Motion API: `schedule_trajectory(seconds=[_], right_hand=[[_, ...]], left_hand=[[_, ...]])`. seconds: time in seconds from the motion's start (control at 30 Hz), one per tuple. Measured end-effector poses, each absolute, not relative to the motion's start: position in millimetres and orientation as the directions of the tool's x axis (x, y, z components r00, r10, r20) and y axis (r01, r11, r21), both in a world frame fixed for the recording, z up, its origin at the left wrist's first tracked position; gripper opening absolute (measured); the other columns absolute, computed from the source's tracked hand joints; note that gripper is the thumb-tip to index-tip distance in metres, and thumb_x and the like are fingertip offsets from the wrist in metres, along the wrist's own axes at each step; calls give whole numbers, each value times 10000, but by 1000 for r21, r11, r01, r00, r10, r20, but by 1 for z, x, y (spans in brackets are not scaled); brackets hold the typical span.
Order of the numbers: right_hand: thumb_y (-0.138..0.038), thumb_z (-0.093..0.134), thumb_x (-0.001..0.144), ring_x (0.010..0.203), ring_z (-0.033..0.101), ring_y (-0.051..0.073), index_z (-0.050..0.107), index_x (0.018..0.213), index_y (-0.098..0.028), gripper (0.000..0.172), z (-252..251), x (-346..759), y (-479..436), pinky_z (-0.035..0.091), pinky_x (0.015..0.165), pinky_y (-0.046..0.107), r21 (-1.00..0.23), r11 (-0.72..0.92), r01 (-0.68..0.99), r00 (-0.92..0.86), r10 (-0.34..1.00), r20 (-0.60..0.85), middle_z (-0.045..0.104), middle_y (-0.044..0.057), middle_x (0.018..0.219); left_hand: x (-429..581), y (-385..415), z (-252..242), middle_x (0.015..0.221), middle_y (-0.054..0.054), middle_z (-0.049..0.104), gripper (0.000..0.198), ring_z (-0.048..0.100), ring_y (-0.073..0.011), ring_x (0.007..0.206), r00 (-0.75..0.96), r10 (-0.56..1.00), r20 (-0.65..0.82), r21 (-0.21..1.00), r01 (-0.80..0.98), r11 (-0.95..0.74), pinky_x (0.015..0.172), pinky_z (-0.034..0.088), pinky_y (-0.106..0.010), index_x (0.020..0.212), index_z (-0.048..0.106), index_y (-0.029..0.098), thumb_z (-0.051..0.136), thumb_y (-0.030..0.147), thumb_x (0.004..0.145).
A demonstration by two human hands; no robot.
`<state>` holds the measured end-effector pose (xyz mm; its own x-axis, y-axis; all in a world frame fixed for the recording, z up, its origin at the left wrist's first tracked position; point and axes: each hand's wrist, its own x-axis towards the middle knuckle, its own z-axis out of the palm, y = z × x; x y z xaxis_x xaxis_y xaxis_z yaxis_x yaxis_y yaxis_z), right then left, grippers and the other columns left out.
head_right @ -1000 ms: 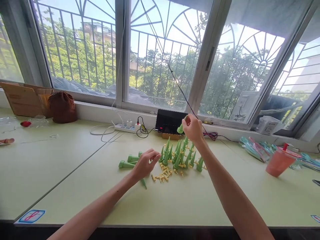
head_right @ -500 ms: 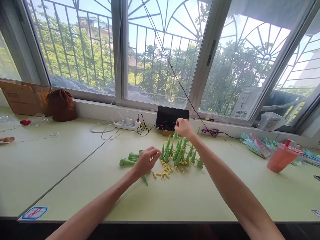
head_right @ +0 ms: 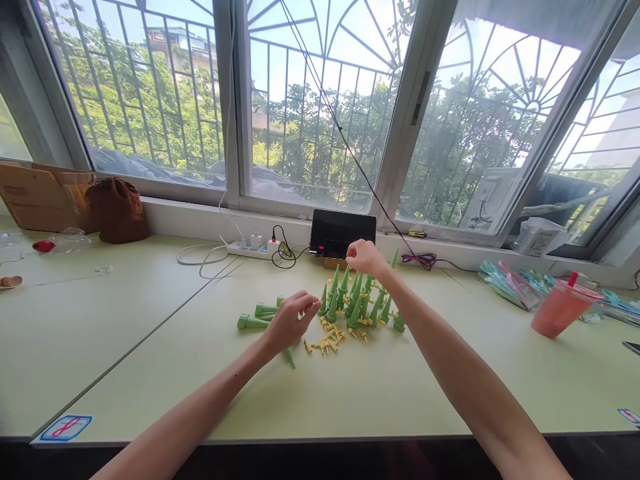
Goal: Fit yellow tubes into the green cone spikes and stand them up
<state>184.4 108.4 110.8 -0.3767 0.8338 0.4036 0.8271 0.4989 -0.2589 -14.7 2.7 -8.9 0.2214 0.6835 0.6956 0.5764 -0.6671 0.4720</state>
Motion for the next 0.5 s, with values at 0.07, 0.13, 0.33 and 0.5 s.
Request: schedule_trajectory(seconds=[0.07,0.13,0.33,0.5], right_hand=[[-149,566,711,618,598,125,685,675,-155,124,111,185,108,417,604,205,-265,511,817,-390,830,397,668,18,605],[-148,573,716,618,600,125,689,676,-155,123,111,185,108,419,599,204,-265,517,814,-397,828,397,672,20,610],[-155,598,725,627,602,127,709,699,-156,114,110,184,110,425,605,205,-262,513,817,-398,832,387,674,20,623],[-162,605,730,615,587,123,716,699,-158,115,110,185,110,417,596,208,-246,516,820,-410,831,376,670,19,632]], left_hand=[[-15,2,-9,755,-24,567,261,507,-121,654,225,681,697,470,573,-671,633,414,-253,822,630,169,442,301,947],[-15,2,-9,760,-26,572,256,512,-123,660,226,676,701,469,569,-676,637,416,-255,832,636,173,443,296,946],[-15,2,-9,749,-26,565,271,514,-127,659,230,683,694,466,580,-669,636,414,-257,830,635,175,434,311,949],[-15,3,-9,749,-21,562,271,512,-126,658,235,688,687,462,589,-663,634,415,-253,829,632,174,436,316,950]])
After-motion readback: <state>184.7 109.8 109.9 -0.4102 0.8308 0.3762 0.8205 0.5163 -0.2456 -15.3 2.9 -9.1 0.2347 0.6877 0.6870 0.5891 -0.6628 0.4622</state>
